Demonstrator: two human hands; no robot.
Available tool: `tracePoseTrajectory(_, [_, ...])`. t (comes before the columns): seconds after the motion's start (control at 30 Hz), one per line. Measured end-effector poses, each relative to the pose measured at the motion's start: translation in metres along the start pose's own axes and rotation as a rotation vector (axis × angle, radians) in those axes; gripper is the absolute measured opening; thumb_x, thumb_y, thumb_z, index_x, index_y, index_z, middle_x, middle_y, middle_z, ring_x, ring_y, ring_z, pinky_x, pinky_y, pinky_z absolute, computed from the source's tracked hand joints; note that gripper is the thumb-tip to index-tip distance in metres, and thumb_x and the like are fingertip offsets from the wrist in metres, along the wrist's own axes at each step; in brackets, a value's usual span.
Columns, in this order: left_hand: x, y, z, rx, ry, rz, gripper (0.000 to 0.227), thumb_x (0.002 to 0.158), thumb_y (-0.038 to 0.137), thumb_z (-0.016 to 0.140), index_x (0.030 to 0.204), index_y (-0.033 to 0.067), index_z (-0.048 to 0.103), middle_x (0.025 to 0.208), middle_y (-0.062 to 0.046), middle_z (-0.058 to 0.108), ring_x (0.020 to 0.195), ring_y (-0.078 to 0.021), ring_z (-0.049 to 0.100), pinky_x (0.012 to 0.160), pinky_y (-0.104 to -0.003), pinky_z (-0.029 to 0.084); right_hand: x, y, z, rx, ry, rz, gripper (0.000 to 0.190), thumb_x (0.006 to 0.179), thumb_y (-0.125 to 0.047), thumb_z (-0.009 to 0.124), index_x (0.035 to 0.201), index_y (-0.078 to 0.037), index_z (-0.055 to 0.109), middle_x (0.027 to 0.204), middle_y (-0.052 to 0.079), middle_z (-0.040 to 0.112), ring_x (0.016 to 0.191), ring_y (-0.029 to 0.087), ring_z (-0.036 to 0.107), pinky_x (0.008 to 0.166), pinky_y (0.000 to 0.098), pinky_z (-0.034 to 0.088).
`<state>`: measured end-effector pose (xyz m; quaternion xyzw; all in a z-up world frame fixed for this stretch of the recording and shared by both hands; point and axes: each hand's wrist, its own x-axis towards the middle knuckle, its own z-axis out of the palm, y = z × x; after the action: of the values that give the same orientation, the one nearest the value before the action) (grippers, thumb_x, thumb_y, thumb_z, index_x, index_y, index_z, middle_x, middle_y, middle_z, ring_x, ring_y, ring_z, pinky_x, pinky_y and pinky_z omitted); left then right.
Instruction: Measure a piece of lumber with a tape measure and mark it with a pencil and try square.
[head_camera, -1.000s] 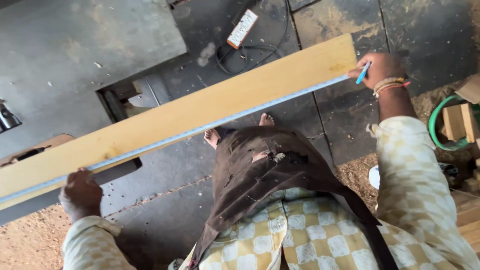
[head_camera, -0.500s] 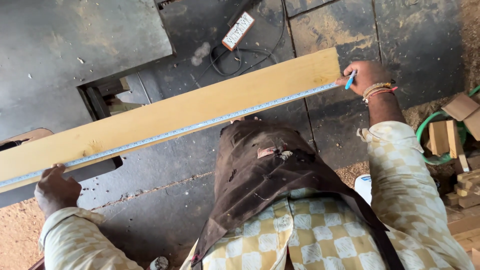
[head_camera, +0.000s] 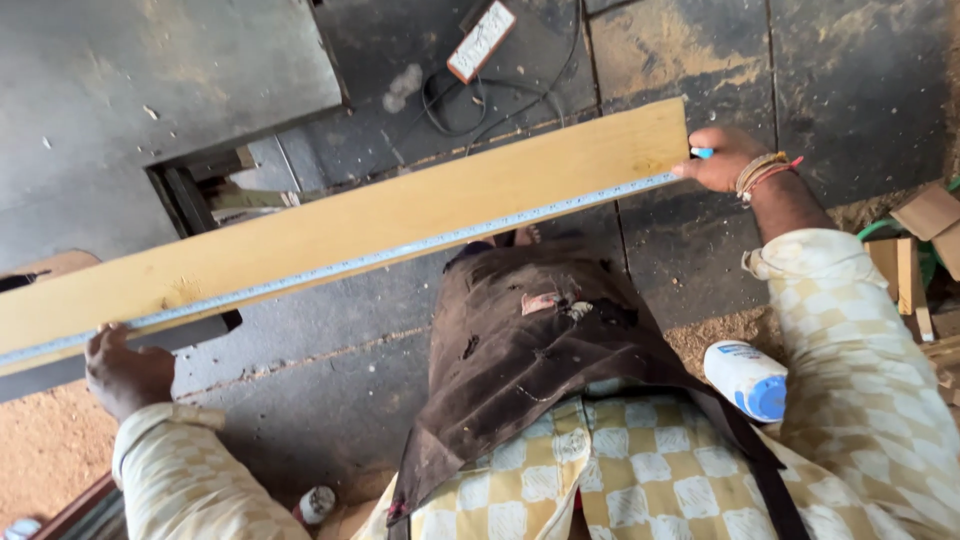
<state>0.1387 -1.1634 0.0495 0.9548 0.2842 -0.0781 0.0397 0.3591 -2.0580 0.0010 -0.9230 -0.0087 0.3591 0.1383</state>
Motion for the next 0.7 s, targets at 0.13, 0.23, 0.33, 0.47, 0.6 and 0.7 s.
tracePoseTrajectory(0.13, [-0.002, 0.014, 0.007, -0.038, 0.022, -0.072, 0.054, 0.082, 0.002, 0.061, 0.136, -0.0038, 0.065, 0.158, -0.021, 0.055, 0.142, -0.0385, 0.051, 0.116, -0.046, 0.04, 0.016, 0.026, 0.016, 0.06, 0.157, -0.02, 0.057, 0.078, -0.042, 0.086, 0.116, -0.002, 0.07, 0.106, 0.024, 0.071, 0.1, 0.037, 0.067, 0.084, 0.0464, 0.052])
tracePoseTrajectory(0.23, [-0.012, 0.04, 0.034, -0.035, 0.221, -0.012, 0.057, 0.085, 0.009, 0.068, 0.138, -0.0098, 0.061, 0.151, -0.031, 0.05, 0.136, -0.045, 0.046, 0.114, -0.047, 0.039, 0.006, 0.008, 0.007, 0.021, 0.108, 0.038, 0.055, 0.081, -0.044, 0.083, 0.115, -0.003, 0.072, 0.108, 0.022, 0.073, 0.102, 0.038, 0.069, 0.086, 0.0472, 0.052])
tracePoseTrajectory(0.33, [-0.039, 0.126, 0.06, -0.335, 0.424, -0.092, 0.046, 0.095, 0.015, 0.07, 0.13, -0.0102, 0.054, 0.132, -0.024, 0.055, 0.118, -0.036, 0.054, 0.103, -0.039, 0.049, 0.004, -0.005, -0.001, 0.021, 0.07, 0.072, 0.052, 0.083, -0.045, 0.08, 0.114, -0.004, 0.073, 0.104, 0.023, 0.074, 0.098, 0.038, 0.071, 0.085, 0.0471, 0.054])
tracePoseTrajectory(0.47, [-0.155, 0.356, 0.086, -0.571, 0.62, 0.125, 0.005, 0.098, 0.006, 0.068, 0.102, 0.0036, 0.068, 0.1, -0.012, 0.065, 0.093, -0.0263, 0.062, 0.084, -0.039, 0.051, -0.015, -0.034, -0.019, 0.006, 0.025, 0.076, 0.049, 0.082, -0.044, 0.081, 0.111, -0.006, 0.073, 0.099, 0.023, 0.074, 0.096, 0.039, 0.071, 0.083, 0.0474, 0.053])
tracePoseTrajectory(0.6, [-0.25, 0.541, 0.127, -1.32, -0.542, -0.287, 0.035, 0.097, 0.03, 0.075, 0.109, -0.0032, 0.075, 0.091, -0.01, 0.071, 0.077, -0.0177, 0.062, 0.068, -0.033, 0.048, -0.012, -0.037, -0.025, -0.019, 0.021, 0.07, 0.042, 0.082, -0.042, 0.082, 0.103, -0.006, 0.075, 0.094, 0.021, 0.074, 0.091, 0.038, 0.071, 0.081, 0.0468, 0.053])
tracePoseTrajectory(0.7, [-0.278, 0.621, 0.158, -1.78, -0.928, -0.314, 0.038, 0.098, 0.026, 0.072, 0.119, -0.0054, 0.067, 0.094, -0.008, 0.065, 0.082, -0.0181, 0.058, 0.071, -0.035, 0.046, -0.017, -0.04, -0.026, 0.003, -0.014, 0.035, 0.041, 0.084, -0.04, 0.08, 0.103, -0.005, 0.074, 0.094, 0.021, 0.074, 0.089, 0.037, 0.072, 0.079, 0.0467, 0.054])
